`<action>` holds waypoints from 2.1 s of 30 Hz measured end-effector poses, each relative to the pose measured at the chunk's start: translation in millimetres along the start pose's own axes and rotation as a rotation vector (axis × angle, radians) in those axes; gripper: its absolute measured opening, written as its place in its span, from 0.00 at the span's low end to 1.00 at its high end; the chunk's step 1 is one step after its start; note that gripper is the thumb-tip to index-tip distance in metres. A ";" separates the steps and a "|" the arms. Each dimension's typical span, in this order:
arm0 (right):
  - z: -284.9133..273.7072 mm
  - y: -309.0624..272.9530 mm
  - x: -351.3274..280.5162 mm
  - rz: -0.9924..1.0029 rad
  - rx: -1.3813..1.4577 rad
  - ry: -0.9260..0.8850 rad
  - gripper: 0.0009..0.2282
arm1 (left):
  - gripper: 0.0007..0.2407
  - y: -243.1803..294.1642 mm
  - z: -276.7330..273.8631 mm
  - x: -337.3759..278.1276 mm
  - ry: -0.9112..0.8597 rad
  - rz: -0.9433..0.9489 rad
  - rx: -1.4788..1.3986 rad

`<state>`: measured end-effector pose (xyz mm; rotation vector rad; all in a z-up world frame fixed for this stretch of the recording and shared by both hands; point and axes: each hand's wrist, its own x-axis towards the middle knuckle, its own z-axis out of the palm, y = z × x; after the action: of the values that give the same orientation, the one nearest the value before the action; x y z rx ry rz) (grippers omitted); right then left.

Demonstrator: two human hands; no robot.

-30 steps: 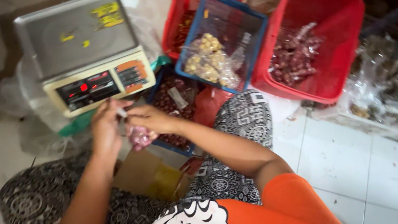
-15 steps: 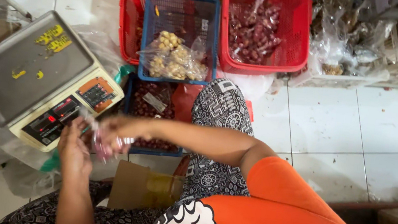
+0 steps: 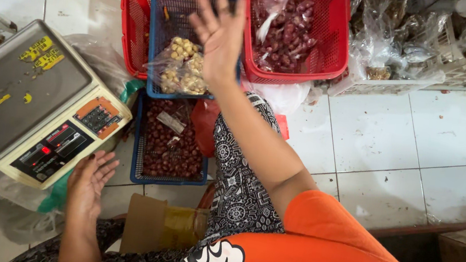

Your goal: The person weighs items on a digital scale, places them into small plastic bags, and knots the bags closed.

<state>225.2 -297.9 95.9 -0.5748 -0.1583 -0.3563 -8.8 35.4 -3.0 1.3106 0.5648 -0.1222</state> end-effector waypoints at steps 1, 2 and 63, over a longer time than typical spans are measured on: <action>5.0 6.9 -11.2 -0.006 -0.071 -0.070 0.37 | 0.15 -0.9 1.7 2.9 0.003 -0.003 0.025; 10.3 15.9 -25.8 -0.006 -0.140 -0.140 0.38 | 0.15 -2.3 2.6 4.1 0.012 -0.008 0.050; -121.0 158.8 59.1 0.287 -0.959 -0.187 0.01 | 0.10 -61.2 49.7 48.2 -0.100 0.191 0.131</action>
<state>344.8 -258.3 -69.9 -1.5624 -0.0731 -0.0748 24.5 -16.8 -71.6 1.4700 0.3487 -0.0670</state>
